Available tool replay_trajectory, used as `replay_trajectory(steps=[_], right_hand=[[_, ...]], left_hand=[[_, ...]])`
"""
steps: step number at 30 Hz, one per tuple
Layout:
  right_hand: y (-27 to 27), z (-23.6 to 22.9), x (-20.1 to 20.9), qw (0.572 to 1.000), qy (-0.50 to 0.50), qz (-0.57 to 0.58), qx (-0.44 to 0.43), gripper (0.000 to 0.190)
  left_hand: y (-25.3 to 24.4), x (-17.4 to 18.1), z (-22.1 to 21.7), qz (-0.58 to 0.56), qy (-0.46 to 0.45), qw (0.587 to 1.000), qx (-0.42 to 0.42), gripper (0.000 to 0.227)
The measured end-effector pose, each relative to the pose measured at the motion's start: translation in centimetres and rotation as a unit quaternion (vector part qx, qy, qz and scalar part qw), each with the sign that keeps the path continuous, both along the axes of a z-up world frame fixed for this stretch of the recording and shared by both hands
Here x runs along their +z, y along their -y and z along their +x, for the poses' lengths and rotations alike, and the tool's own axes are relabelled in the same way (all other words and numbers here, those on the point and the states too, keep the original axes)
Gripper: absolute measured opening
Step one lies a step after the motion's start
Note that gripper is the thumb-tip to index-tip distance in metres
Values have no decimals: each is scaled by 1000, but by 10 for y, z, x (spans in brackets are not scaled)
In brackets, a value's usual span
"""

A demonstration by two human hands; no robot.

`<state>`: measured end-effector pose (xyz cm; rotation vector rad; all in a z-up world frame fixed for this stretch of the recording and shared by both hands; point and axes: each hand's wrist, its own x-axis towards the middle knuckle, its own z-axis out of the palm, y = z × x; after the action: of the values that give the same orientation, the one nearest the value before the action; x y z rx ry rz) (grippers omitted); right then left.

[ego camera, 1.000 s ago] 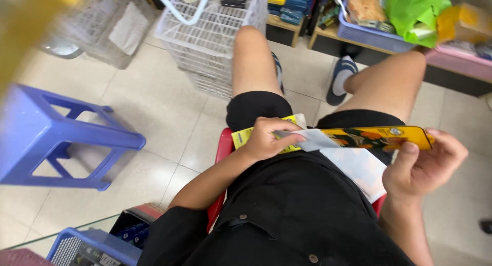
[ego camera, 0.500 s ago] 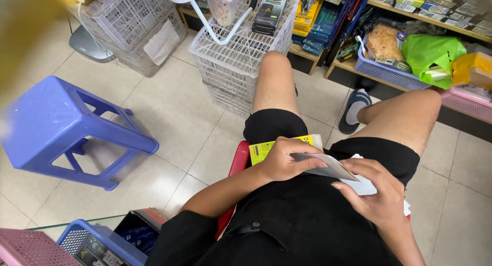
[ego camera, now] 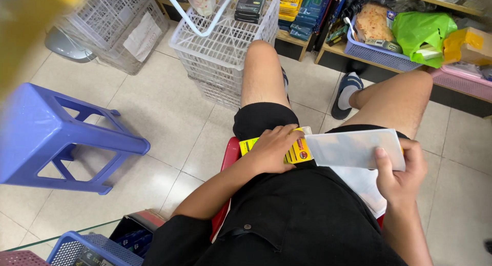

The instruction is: Unboxing and inspecting a tempered glass screen protector for a smartphone.

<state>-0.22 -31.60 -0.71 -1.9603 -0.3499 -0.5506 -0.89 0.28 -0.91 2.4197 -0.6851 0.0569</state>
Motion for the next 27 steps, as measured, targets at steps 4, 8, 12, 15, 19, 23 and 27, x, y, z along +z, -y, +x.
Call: replay_trajectory(steps=[4,8,12,15,19,23,27], right_hand=[[-5,2,-18,1000,-5,11,-13,25],[-2,-7,-38,992,108,27,-62,35],[-13,-15,-27,962,245,50,-106,43],[-20,-18,-16,939,309,124,-90,49],[-17,-28,-11,931,321,140,-103,47],[-6,-42,10,978,207,12,-17,44],[-23,-41,43,988,90,-121,46,37]], left_hand=[[5,5,0,18,-43,999,19,96],[8,31,-1,-33,5,998,60,101],[8,46,-4,-137,153,978,49,96],[5,39,-3,-153,219,963,-19,87],[3,36,-1,-152,263,952,-27,83],[2,35,-1,-156,278,948,-10,82],[7,32,-3,-122,267,954,-54,85]])
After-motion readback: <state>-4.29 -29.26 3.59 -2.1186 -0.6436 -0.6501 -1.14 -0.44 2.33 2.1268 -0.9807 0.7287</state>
